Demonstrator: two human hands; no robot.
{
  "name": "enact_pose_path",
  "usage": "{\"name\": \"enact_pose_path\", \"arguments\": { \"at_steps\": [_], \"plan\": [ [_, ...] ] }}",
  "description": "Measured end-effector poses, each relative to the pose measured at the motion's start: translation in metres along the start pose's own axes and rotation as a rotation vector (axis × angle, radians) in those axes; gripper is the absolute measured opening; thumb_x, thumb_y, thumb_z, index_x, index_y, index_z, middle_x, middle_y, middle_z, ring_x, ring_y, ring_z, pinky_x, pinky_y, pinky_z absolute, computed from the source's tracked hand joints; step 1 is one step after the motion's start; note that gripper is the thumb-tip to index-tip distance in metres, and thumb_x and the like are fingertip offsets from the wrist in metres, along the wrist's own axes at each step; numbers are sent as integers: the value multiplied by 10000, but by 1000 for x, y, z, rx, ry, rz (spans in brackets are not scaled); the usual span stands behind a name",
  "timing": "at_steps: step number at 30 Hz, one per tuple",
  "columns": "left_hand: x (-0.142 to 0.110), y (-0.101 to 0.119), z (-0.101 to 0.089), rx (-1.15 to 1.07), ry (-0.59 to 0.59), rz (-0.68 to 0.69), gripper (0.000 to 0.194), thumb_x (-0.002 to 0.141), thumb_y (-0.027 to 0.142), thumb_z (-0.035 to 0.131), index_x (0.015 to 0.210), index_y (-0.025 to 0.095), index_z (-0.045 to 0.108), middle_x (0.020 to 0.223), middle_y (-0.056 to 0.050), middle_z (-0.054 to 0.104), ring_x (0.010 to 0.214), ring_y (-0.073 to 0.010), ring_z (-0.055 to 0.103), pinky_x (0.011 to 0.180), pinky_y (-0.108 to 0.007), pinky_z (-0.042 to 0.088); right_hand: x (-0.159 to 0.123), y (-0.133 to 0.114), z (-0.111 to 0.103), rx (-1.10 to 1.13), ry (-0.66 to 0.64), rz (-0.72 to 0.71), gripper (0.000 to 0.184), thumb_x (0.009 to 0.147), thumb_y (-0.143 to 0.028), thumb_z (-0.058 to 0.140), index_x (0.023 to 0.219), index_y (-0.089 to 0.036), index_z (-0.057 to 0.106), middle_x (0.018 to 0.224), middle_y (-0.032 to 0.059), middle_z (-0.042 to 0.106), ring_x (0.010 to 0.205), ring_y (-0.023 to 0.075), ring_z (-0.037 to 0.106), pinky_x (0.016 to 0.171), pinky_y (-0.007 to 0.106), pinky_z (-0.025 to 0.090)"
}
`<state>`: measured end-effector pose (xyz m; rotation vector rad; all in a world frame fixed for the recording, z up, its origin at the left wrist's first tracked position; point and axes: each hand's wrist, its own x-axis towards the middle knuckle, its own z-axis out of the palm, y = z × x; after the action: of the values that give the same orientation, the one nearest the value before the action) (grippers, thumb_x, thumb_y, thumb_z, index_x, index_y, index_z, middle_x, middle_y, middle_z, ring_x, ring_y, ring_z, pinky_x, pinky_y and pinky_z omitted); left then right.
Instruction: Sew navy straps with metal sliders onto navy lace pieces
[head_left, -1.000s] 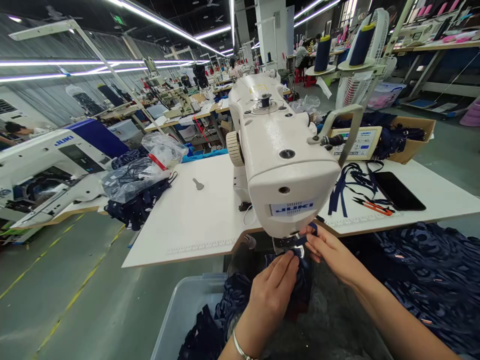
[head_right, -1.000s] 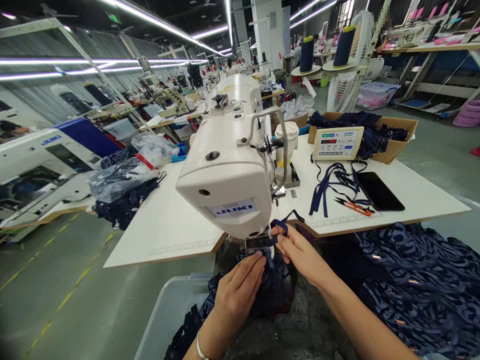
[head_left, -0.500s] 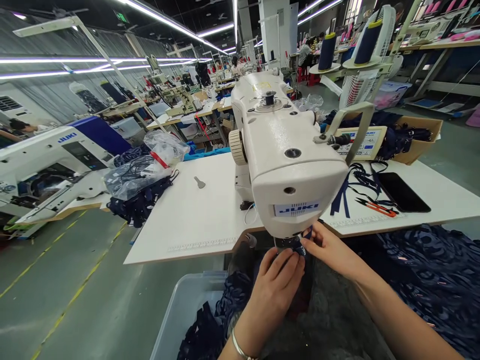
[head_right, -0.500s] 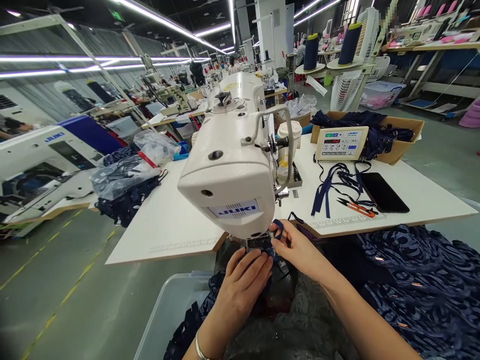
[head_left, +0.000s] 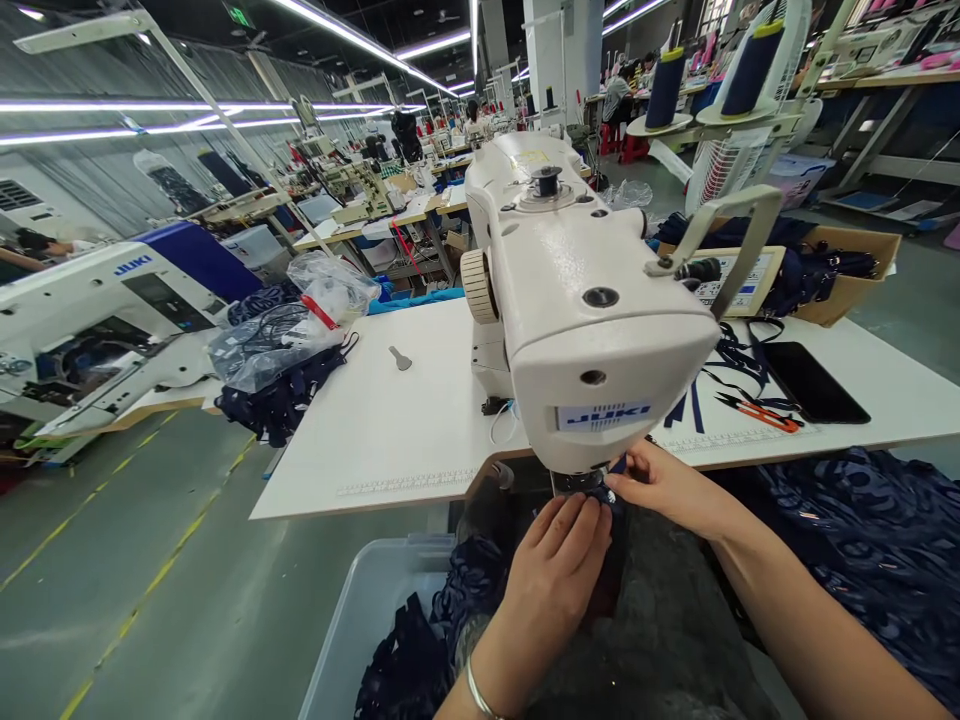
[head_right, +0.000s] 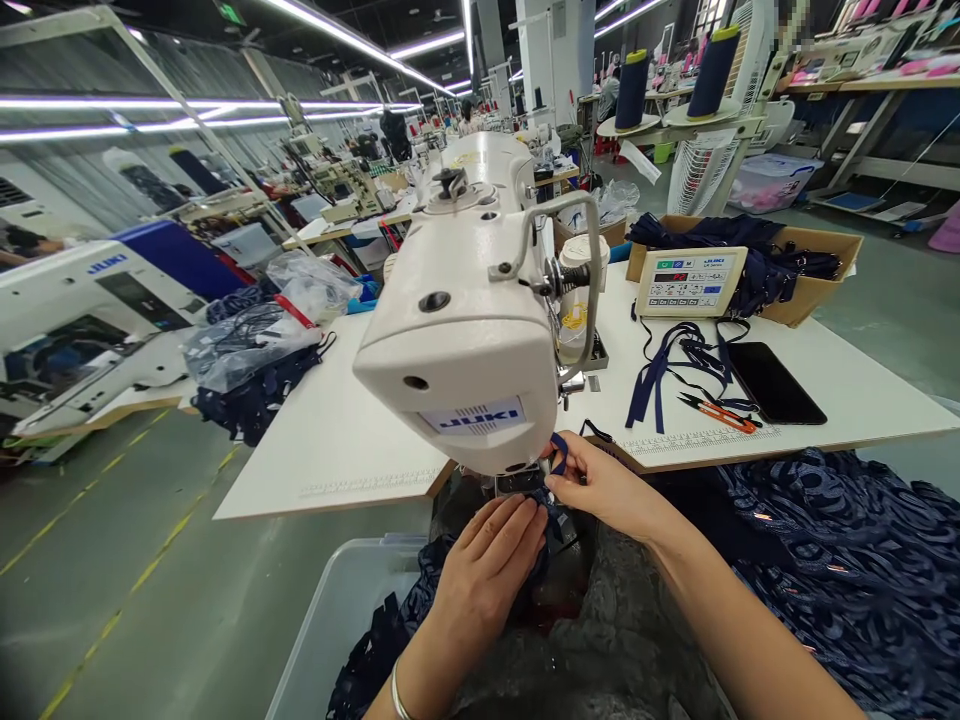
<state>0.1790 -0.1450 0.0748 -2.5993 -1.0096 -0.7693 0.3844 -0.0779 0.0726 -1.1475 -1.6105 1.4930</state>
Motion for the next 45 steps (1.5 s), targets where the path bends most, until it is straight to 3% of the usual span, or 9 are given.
{"name": "enact_pose_path", "arguments": {
  "at_steps": [4, 12, 19, 25, 30, 36, 41, 45],
  "plan": [
    [2, -4, -6, -19, -36, 51, 345, 983, 105, 404, 1279, 96, 581, 1230, -70, 662, 1190, -204, 578, 1064, -362, 475, -1, 1, 2, -12, 26, 27, 182, 889, -363, 596, 981, -231, 511, 781, -30, 478, 686, 134, 420, 645, 254, 381],
    [-2, -7, -5, 7, -9, 88, 333, 960, 106, 479, 1277, 96, 582, 1231, -58, 667, 1204, -199, 576, 1094, -351, 450, -2, -5, 3, 7, -12, 15, 240, 896, -319, 571, 1116, -238, 517, 863, -12, 533, 761, 151, 485, 679, 260, 391],
    [1, -3, 1, 22, 18, 32, 325, 942, 152, 550, 1262, 112, 591, 1232, -55, 667, 1191, -196, 587, 1078, -345, 465, -1, -6, 2, -33, 15, 19, 132, 883, -305, 589, 963, -227, 518, 806, -29, 496, 698, 128, 432, 669, 251, 395],
    [1, -1, 1, -14, -55, -22, 346, 948, 154, 527, 1291, 124, 564, 1258, -64, 642, 1189, -209, 569, 1051, -355, 474, -2, -10, 1, -55, 5, 25, 164, 887, -326, 593, 1001, -226, 530, 821, -23, 526, 712, 131, 468, 676, 253, 422],
    [8, 4, -5, -32, -207, -75, 378, 949, 170, 496, 1323, 124, 528, 1291, -79, 598, 1176, -225, 547, 1028, -373, 466, 4, -6, -4, -82, 30, 13, 211, 876, -365, 592, 1021, -214, 563, 819, -3, 583, 720, 161, 535, 712, 299, 476],
    [19, 20, -3, 153, -147, -124, 335, 965, 243, 500, 1254, 92, 576, 1191, -96, 636, 1095, -220, 589, 932, -330, 498, 27, 1, -7, -234, 220, -109, 269, 846, -350, 576, 1057, -197, 643, 952, 51, 696, 909, 241, 626, 878, 399, 499],
    [26, 33, -5, 327, -161, -167, 361, 968, 276, 505, 1251, 67, 587, 1183, -123, 642, 1077, -219, 602, 929, -320, 500, 35, -12, 0, -332, 168, -230, 343, 839, -275, 545, 1149, -191, 668, 1169, 85, 699, 1168, 296, 580, 939, 419, 501],
    [28, 35, -3, 375, -170, -180, 375, 964, 261, 508, 1265, 49, 578, 1194, -134, 638, 1072, -227, 606, 933, -325, 503, 37, -22, 3, -303, 146, -262, 335, 840, -267, 531, 1136, -187, 667, 1201, 99, 685, 1211, 308, 554, 981, 447, 488]
  ]
}}
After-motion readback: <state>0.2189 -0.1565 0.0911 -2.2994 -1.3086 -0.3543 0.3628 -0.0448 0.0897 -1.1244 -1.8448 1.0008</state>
